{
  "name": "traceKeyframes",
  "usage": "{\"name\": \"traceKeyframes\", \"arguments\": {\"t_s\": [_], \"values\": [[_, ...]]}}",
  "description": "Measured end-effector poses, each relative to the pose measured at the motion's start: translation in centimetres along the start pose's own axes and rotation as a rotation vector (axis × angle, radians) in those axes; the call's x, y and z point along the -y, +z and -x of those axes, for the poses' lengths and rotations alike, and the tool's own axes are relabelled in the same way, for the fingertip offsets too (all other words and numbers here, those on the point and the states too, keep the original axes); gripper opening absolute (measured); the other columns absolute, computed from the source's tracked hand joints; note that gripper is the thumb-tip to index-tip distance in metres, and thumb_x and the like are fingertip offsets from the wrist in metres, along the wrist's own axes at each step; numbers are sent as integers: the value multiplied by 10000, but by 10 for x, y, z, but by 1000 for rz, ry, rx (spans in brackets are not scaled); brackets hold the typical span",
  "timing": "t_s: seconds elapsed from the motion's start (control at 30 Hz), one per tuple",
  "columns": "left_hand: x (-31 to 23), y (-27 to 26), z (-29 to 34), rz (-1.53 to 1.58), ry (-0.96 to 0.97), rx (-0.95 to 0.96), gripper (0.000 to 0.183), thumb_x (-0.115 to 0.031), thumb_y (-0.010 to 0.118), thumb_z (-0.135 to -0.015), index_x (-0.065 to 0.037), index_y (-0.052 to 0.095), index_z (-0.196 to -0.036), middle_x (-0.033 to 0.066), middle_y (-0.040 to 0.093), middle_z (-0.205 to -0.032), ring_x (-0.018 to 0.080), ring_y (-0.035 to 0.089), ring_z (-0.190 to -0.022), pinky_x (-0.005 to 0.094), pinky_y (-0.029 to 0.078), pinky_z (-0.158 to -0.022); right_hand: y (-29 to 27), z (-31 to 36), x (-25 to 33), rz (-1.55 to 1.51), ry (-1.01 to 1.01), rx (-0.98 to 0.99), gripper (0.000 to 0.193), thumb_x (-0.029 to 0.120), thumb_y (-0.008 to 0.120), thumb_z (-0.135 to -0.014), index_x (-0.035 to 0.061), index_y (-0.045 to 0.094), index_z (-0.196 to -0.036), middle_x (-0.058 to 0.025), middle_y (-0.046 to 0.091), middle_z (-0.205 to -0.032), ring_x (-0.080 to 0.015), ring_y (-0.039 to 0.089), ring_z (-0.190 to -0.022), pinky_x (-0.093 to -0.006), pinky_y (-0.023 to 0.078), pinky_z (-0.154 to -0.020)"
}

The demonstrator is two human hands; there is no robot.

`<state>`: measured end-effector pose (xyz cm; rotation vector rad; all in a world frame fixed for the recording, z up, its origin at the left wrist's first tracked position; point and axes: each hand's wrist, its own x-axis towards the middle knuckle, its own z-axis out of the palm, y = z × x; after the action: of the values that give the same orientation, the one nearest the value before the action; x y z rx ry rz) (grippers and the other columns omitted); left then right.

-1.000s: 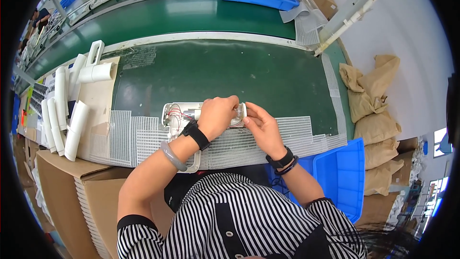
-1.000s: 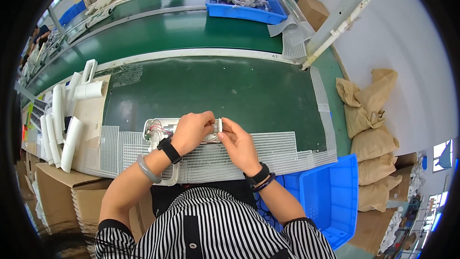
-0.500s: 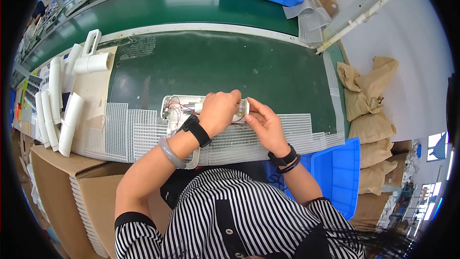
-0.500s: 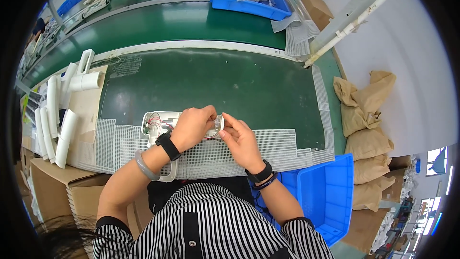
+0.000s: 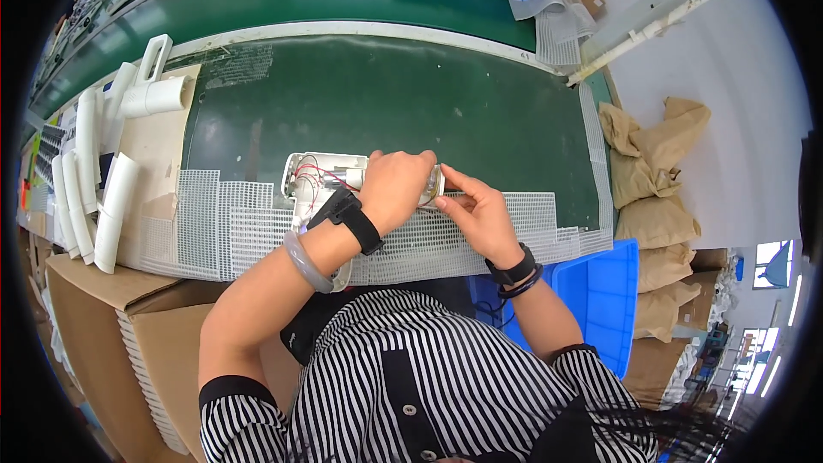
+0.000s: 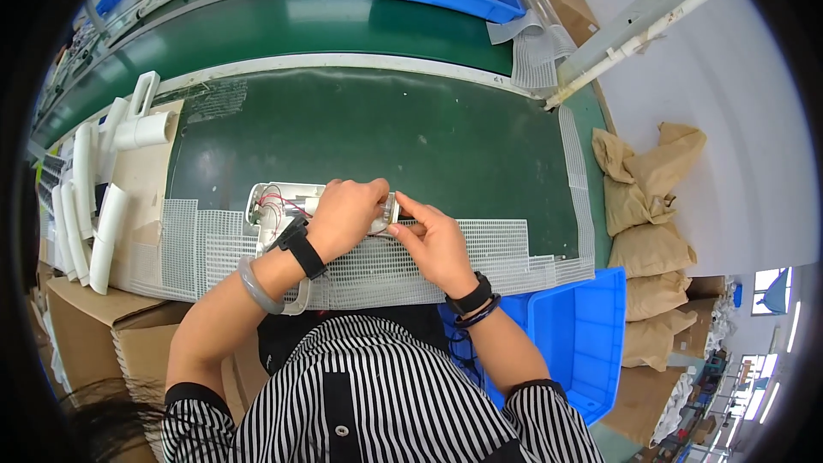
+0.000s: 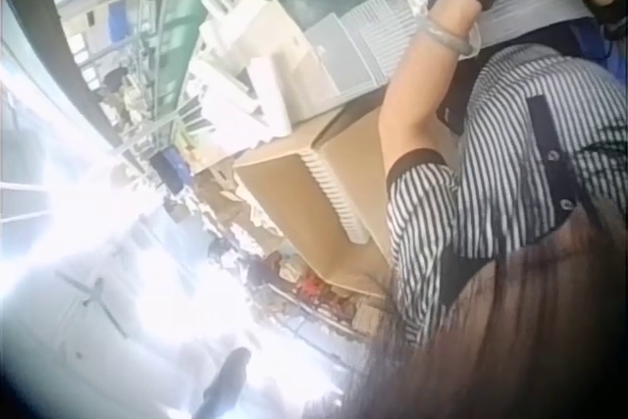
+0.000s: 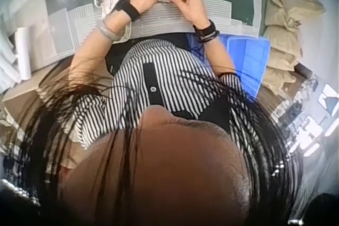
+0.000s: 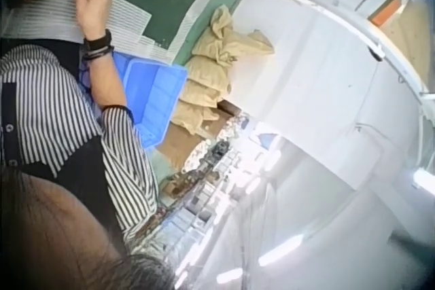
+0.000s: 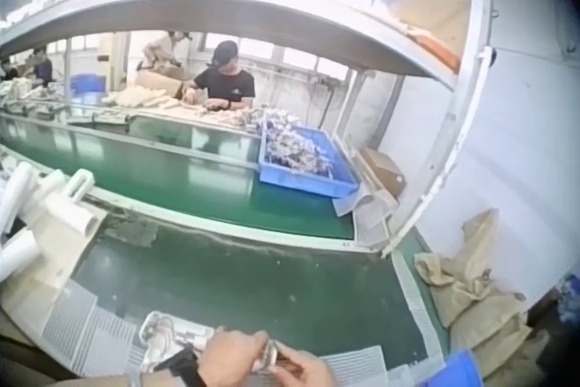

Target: Assembling internal electronic and mechanical components into a white plastic housing, likely for a massager or handheld device.

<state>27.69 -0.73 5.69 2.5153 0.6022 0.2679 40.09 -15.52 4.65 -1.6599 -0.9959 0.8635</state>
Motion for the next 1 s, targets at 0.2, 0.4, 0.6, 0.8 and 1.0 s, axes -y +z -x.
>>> {"name": "traceKeyframes", "arguments": {"t_s": [0.2, 0.4, 0.6, 0.8, 1.0], "values": [[2, 4, 1, -29, 26, -36, 84, -162, 660, -889, -82, 642, -909, 128, 697, -718, 348, 689, -730, 478, 506, -779, -3, -4, -8, 45, -101, -4, 536, 108, 736, -924, -19, 547, -1410, -167, 684, -1195, -154, 718, -931, -266, 569, -813], [4, -1, -1, 58, -7, -76, 97, -144, 666, -868, -52, 678, -896, 155, 708, -759, 353, 694, -720, 454, 543, -706, -16, -17, 5, -26, 9, 172, 555, 112, 705, -946, -43, 495, -1435, -203, 656, -1246, -191, 707, -1020, -298, 578, -854], [6, -3, -3, 160, -77, -52, 126, -141, 675, -858, -25, 676, -908, 169, 708, -777, 364, 696, -736, 443, 548, -697, -20, -24, 9, 122, -94, 187, 535, 142, 671, -968, -55, 488, -1429, -204, 636, -1264, -207, 710, -1027, -309, 571, -863], [6, -8, -3, 229, -92, -68, 126, -139, 676, -859, -29, 683, -919, 174, 710, -785, 359, 699, -740, 436, 553, -703, -21, -27, 25, 206, -131, 181, 500, 154, 656, -972, -66, 514, -1398, -212, 632, -1240, -220, 718, -1013, -311, 569, -849], [4, 1, -2, 75, -20, -72, 99, -134, 671, -862, -40, 675, -891, 163, 701, -743, 365, 689, -708, 449, 549, -694, -19, -23, 15, 120, -67, 182, 516, 165, 677, -956, -87, 521, -1379, -224, 673, -1201, -224, 736, -954, -309, 572, -830]]}}
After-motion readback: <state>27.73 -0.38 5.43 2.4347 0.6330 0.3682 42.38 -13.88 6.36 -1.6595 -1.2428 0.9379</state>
